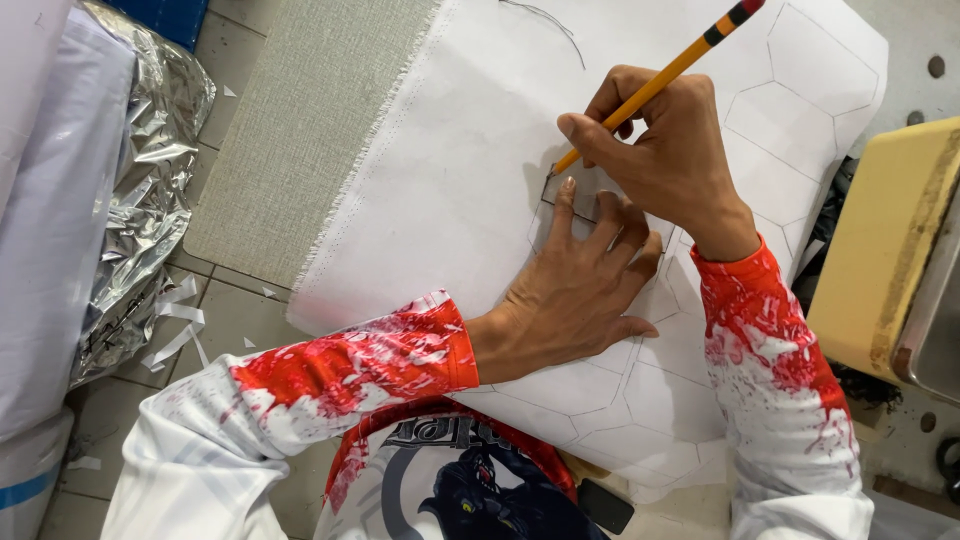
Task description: Tracing a geometric pattern template onto white fabric using a pencil on a cutting table.
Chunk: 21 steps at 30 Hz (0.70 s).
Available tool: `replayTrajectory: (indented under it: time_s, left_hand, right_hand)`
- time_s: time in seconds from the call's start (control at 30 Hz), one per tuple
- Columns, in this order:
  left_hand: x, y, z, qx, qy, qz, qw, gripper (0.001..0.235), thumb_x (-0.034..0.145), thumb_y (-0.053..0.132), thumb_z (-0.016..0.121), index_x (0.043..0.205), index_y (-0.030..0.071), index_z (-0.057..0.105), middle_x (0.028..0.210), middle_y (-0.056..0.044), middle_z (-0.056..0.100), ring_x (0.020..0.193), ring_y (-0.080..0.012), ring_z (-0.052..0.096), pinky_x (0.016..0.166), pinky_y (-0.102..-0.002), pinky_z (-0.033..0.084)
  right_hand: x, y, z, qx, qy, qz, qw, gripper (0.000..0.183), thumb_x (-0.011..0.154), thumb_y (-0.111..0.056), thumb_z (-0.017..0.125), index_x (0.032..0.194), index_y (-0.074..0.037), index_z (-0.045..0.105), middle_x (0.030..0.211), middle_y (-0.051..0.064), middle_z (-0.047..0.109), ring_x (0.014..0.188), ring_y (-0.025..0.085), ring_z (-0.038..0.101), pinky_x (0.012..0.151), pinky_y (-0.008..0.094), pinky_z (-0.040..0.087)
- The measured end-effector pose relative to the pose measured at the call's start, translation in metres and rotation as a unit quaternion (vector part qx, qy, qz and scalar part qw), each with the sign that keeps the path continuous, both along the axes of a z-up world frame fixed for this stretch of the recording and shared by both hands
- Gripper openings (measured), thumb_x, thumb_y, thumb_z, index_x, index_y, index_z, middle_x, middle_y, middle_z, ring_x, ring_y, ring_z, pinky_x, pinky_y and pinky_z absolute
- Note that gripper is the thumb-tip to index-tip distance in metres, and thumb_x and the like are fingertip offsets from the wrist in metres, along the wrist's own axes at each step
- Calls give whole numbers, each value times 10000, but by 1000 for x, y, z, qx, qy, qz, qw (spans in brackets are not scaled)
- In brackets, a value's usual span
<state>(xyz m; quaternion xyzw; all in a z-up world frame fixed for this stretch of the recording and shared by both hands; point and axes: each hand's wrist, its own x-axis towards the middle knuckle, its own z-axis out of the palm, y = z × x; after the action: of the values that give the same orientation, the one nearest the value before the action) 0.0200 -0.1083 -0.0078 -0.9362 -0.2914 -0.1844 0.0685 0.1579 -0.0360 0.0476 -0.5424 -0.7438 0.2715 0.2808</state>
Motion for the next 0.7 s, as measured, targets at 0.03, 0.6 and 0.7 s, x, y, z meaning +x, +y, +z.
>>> replayTrajectory:
  time_s: [0.03, 0.6, 0.7]
  left_hand:
    - [0, 0, 0, 0, 0, 2, 1000, 952, 836, 934, 472, 1343, 135, 571, 1314, -130, 619, 1248, -348, 546, 1084, -658, 409]
    - [1, 1, 2, 14, -14, 18, 1000, 1009, 771, 972, 546, 1306, 116, 560, 1278, -137, 606, 1214, -321, 560, 1060, -614, 440]
    - [1, 0, 1, 0, -14, 13, 1000, 985, 774, 960, 544, 1299, 127, 564, 1268, -137, 614, 1217, -324, 554, 1054, -612, 449]
  right_hand:
    - [0, 0, 0, 3, -1, -2, 1000, 278, 1063, 1, 770, 851, 26, 592, 736, 104, 679, 655, 145, 686, 503, 209, 463]
    - [3, 9, -3, 17, -13, -30, 999, 309, 1069, -19, 774, 830, 5, 580, 712, 87, 668, 659, 143, 711, 520, 204, 467]
    - [6, 7, -5, -5, 3, -53, 999, 303, 1068, -26, 769, 830, 4, 584, 713, 85, 656, 680, 150, 734, 528, 194, 490]
